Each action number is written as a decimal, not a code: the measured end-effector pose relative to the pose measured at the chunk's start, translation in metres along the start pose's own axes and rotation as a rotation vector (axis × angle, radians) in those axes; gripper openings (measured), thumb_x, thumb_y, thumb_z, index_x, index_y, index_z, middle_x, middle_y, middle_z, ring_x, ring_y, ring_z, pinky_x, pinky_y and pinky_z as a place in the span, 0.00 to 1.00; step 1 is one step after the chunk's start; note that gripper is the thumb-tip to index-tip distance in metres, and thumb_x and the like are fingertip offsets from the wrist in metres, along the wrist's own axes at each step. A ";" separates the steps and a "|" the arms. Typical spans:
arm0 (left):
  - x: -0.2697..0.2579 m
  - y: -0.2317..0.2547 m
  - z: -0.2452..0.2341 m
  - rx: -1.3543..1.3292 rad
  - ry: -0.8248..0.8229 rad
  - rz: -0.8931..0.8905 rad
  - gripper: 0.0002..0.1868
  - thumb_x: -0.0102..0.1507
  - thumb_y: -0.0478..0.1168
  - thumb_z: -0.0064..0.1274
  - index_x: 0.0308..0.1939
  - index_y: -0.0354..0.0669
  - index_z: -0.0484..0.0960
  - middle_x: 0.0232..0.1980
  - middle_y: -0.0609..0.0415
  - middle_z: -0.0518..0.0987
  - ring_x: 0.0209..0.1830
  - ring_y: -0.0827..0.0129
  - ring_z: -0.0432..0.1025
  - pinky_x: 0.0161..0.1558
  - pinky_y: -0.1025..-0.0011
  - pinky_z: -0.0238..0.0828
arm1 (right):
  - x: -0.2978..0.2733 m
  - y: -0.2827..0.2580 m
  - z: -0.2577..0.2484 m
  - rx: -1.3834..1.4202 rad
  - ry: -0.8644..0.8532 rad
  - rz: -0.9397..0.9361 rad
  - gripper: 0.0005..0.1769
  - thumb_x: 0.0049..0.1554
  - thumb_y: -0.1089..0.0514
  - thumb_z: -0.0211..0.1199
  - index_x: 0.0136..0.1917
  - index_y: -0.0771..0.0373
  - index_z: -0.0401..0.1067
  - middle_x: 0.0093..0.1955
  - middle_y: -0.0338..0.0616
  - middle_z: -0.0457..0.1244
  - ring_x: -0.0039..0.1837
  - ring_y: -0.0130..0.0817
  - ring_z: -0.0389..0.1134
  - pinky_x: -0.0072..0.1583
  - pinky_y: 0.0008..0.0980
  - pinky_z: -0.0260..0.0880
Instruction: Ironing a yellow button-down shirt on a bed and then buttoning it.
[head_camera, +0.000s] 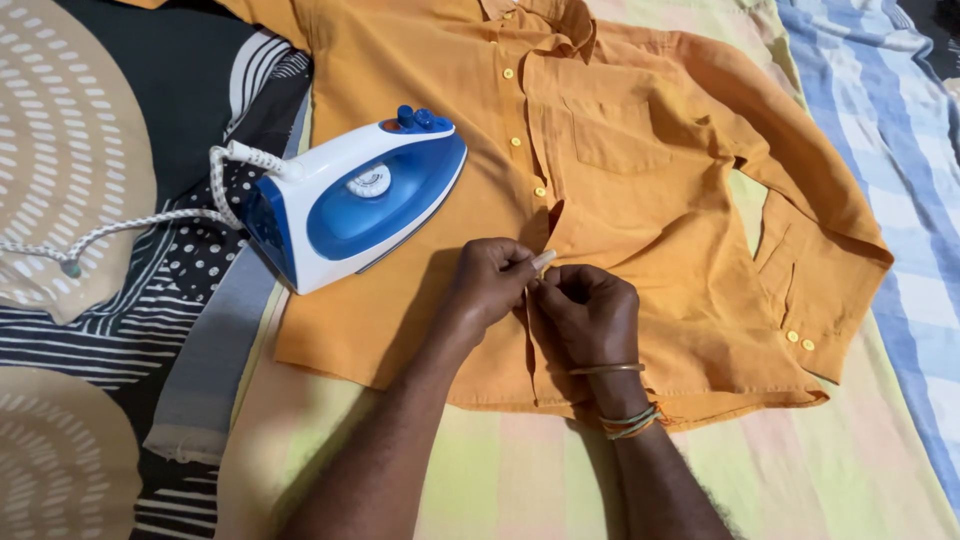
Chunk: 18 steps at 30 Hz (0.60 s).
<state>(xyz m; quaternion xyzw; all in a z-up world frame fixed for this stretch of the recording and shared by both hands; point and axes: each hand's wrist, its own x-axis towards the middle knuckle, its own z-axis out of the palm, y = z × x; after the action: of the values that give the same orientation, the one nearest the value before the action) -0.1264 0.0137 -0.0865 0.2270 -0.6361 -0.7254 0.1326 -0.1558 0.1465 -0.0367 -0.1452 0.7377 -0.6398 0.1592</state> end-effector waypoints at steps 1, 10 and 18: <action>0.000 0.001 0.000 -0.005 -0.003 -0.024 0.12 0.63 0.41 0.62 0.33 0.33 0.83 0.24 0.53 0.78 0.19 0.75 0.68 0.22 0.71 0.69 | 0.001 0.001 -0.001 0.043 -0.026 0.017 0.08 0.55 0.64 0.69 0.37 0.71 0.75 0.31 0.37 0.66 0.33 0.20 0.64 0.36 0.24 0.69; -0.004 0.002 0.004 0.320 0.106 0.212 0.08 0.62 0.37 0.62 0.33 0.34 0.83 0.26 0.50 0.81 0.25 0.74 0.72 0.29 0.70 0.71 | 0.006 0.015 -0.004 -0.022 -0.055 -0.035 0.07 0.56 0.63 0.68 0.38 0.69 0.76 0.33 0.35 0.67 0.35 0.18 0.63 0.36 0.22 0.66; 0.005 -0.010 0.003 0.378 0.125 0.176 0.04 0.60 0.31 0.58 0.33 0.35 0.78 0.31 0.46 0.83 0.32 0.65 0.80 0.37 0.66 0.76 | 0.005 0.014 -0.004 -0.032 -0.038 -0.044 0.06 0.55 0.64 0.68 0.40 0.70 0.76 0.34 0.37 0.67 0.35 0.19 0.64 0.37 0.23 0.68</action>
<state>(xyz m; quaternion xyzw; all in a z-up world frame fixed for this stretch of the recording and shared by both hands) -0.1313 0.0150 -0.0966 0.2359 -0.7687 -0.5634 0.1898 -0.1622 0.1503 -0.0501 -0.1761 0.7413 -0.6285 0.1565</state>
